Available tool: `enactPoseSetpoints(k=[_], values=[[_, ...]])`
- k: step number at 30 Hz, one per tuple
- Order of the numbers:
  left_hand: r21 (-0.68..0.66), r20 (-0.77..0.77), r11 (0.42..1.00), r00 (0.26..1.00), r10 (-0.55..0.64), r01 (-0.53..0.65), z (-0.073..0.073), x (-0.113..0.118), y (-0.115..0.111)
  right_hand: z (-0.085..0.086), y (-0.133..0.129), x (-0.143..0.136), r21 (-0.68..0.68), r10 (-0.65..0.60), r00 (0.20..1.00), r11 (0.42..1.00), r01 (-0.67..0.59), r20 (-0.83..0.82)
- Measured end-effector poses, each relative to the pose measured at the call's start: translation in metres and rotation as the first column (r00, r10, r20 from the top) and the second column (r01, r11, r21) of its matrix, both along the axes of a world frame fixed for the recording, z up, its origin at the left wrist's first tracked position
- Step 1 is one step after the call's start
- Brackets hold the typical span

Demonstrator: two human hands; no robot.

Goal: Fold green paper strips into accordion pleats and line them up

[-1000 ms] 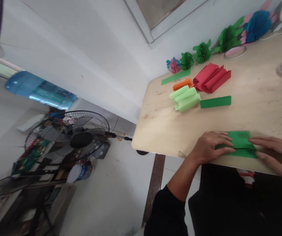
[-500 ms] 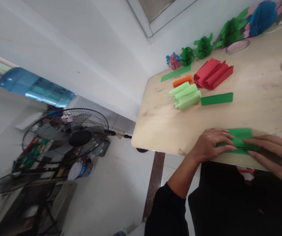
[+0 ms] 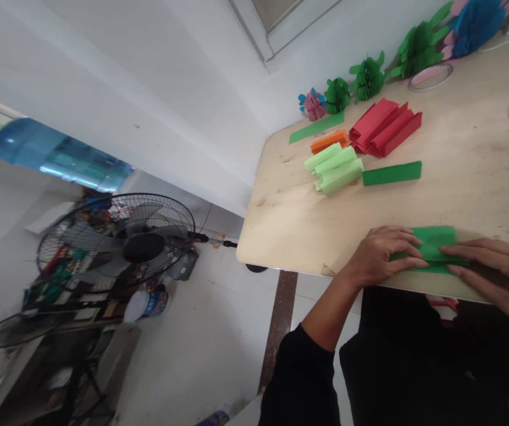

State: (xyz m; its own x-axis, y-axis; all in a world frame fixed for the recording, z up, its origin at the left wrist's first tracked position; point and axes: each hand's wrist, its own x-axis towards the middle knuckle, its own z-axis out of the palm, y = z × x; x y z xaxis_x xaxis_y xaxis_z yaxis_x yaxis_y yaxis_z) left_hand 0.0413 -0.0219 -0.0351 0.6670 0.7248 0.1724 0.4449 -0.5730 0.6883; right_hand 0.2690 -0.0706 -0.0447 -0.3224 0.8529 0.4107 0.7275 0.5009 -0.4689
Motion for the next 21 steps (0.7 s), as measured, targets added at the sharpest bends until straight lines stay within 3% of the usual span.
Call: enactPoseSetpoints(k=[6,21], values=[[0.019,-0.022,0.999,0.999,-0.030,0.030,0.004,-0.001,0.001,0.002,0.002,0.001,0.017,0.016,1.000,1.000,-0.016,0.001],[0.074,-0.067,0.997,0.998,-0.006,0.011,0.009,0.000,-0.005,0.012,-0.004,-0.006,-0.111,-0.077,0.993,0.992,0.067,-0.091]])
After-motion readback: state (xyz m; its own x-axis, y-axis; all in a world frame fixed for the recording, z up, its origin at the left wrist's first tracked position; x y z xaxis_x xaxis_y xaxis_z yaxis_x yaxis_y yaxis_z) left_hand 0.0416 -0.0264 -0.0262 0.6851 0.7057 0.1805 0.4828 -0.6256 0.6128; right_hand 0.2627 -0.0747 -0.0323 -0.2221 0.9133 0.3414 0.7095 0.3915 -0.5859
